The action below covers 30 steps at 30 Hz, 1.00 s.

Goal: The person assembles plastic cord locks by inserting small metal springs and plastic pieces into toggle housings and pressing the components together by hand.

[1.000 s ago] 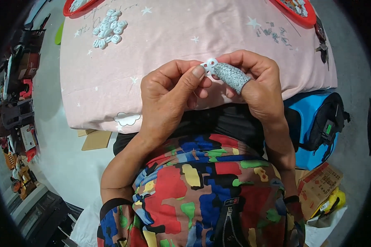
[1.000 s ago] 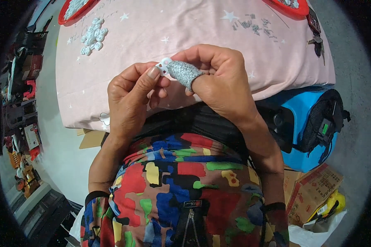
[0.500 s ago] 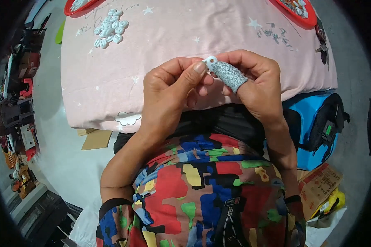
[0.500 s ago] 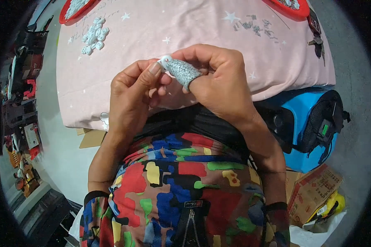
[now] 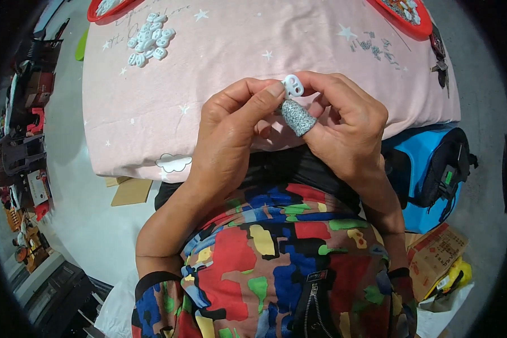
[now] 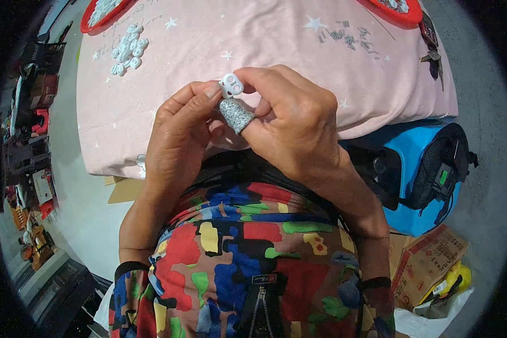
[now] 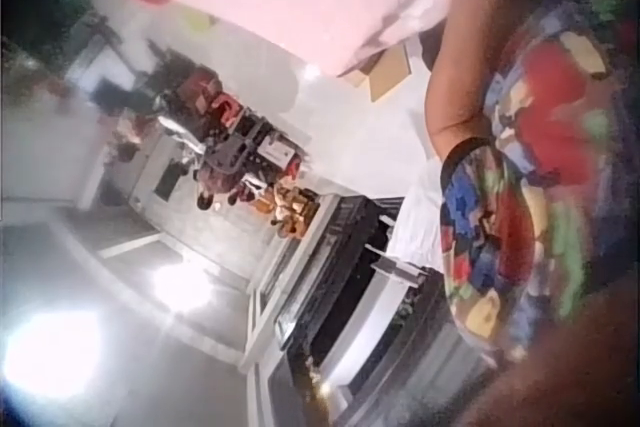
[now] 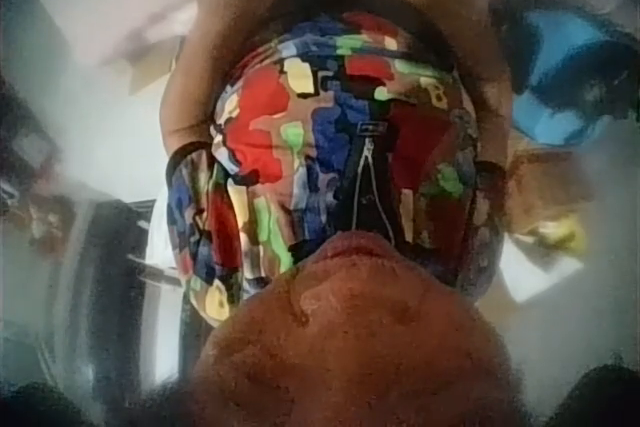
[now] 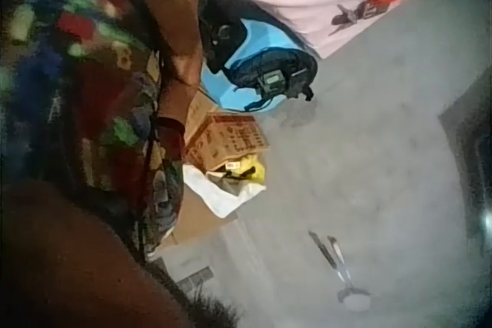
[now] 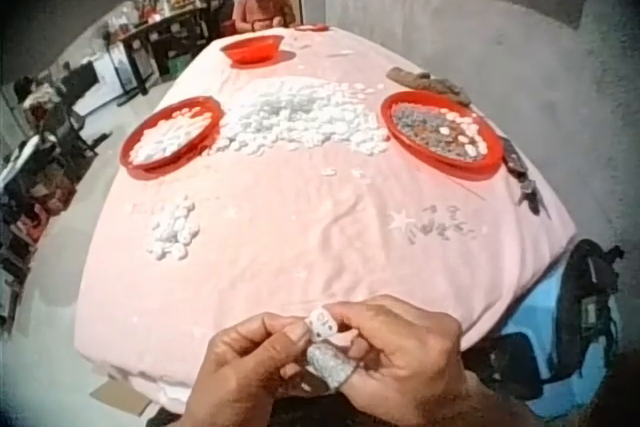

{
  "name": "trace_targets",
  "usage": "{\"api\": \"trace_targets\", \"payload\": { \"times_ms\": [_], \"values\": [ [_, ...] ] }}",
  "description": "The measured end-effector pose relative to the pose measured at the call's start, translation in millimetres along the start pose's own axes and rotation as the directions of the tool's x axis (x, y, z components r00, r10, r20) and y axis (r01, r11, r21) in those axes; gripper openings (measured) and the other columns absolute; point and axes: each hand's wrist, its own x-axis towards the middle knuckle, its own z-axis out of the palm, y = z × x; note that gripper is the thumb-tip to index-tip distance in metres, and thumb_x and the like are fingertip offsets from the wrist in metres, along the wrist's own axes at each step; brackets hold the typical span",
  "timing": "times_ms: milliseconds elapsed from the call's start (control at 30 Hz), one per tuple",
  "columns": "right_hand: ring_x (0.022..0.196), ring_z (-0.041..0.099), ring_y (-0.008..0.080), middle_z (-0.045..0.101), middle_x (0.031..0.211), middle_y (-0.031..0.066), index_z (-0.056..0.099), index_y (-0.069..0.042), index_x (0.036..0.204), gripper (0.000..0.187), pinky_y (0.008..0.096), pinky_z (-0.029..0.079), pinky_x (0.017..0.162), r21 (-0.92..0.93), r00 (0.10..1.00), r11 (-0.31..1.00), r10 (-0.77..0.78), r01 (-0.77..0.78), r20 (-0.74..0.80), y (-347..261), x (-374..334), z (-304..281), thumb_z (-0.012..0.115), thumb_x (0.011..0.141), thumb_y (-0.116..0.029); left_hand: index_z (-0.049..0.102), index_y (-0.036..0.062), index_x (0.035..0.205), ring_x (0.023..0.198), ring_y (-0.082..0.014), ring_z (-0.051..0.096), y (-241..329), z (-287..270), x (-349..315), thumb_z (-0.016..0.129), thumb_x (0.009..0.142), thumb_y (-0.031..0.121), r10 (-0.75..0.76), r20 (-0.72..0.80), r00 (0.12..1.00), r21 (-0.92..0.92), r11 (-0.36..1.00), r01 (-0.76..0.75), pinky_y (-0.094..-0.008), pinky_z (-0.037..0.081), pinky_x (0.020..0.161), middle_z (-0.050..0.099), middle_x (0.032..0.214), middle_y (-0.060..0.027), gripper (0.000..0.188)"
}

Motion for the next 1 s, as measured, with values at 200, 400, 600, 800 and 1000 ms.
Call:
{"api": "trace_targets", "payload": {
  "times_ms": [200, 400, 600, 800, 1000],
  "values": [
    [0.069, 0.057, 0.0071, 0.064, 0.084, 0.0051, 0.067, 0.000, 0.103, 0.031, 0.0197, 0.046, 0.057, -0.003, 0.999, 0.999, -0.048, 0.048, -0.022, -3.4, -0.6, -2.2, 0.075, 0.073, 0.002, 0.067, 0.0034, 0.099, 0.065, -0.0019, 0.051, 0.1, -7.7, 2.9, 0.065, 0.092, 0.023, 0.015, 0.045, 0.999, 0.158, 0.987, -0.022, -0.0159, 0.039, 0.056, 0.064, 0.080, 0.0009, 0.021],
    [0.069, 0.058, 0.0101, 0.063, 0.084, 0.0068, 0.066, 0.000, 0.105, 0.035, 0.0214, 0.047, 0.057, -0.050, 0.989, 0.989, -0.144, 0.143, -0.027, 0.9, 0.2, 0.0, 0.075, 0.071, 0.003, 0.068, 0.0035, 0.096, 0.063, -0.0015, 0.049, 1.4, -9.2, 8.0, 0.067, 0.091, 0.023, 0.036, 0.057, 0.998, 0.251, 0.967, -0.049, -0.0155, 0.038, 0.055, 0.064, 0.078, 0.0017, 0.020],
    [0.073, 0.062, 0.0161, 0.064, 0.088, 0.0103, 0.066, 0.001, 0.110, 0.042, 0.0244, 0.049, 0.059, -0.151, 0.976, 0.966, -0.216, 0.212, -0.008, 2.6, 2.0, -1.3, 0.075, 0.069, 0.005, 0.068, 0.0033, 0.094, 0.062, -0.0016, 0.049, -4.5, -4.0, 6.4, 0.068, 0.090, 0.021, 0.100, 0.004, 0.995, 0.178, 0.979, -0.099, -0.0157, 0.038, 0.054, 0.065, 0.077, 0.0018, 0.018],
    [0.074, 0.064, 0.0232, 0.065, 0.088, 0.0141, 0.066, 0.003, 0.109, 0.042, 0.0281, 0.051, 0.060, -0.181, 0.950, 0.933, -0.311, 0.312, 0.033, 6.7, 6.4, -6.3, 0.071, 0.068, 0.009, 0.067, 0.0036, 0.091, 0.061, -0.0015, 0.048, 0.9, -3.1, 6.4, 0.068, 0.090, 0.019, 0.056, 0.027, 0.998, 0.145, 0.988, -0.060, -0.0160, 0.038, 0.053, 0.063, 0.076, 0.0018, 0.016],
    [0.072, 0.064, 0.0258, 0.063, 0.085, 0.0152, 0.065, 0.004, 0.107, 0.041, 0.0304, 0.050, 0.058, -0.150, 0.937, 0.926, -0.338, 0.348, 0.084, 3.2, 6.2, -8.9, 0.069, 0.066, 0.010, 0.067, 0.0032, 0.088, 0.063, -0.0019, 0.049, 0.5, -9.5, 7.3, 0.067, 0.090, 0.016, 0.094, 0.096, 0.991, 0.161, 0.981, -0.109, -0.0162, 0.041, 0.055, 0.063, 0.077, 0.0015, 0.013]
  ]
}}
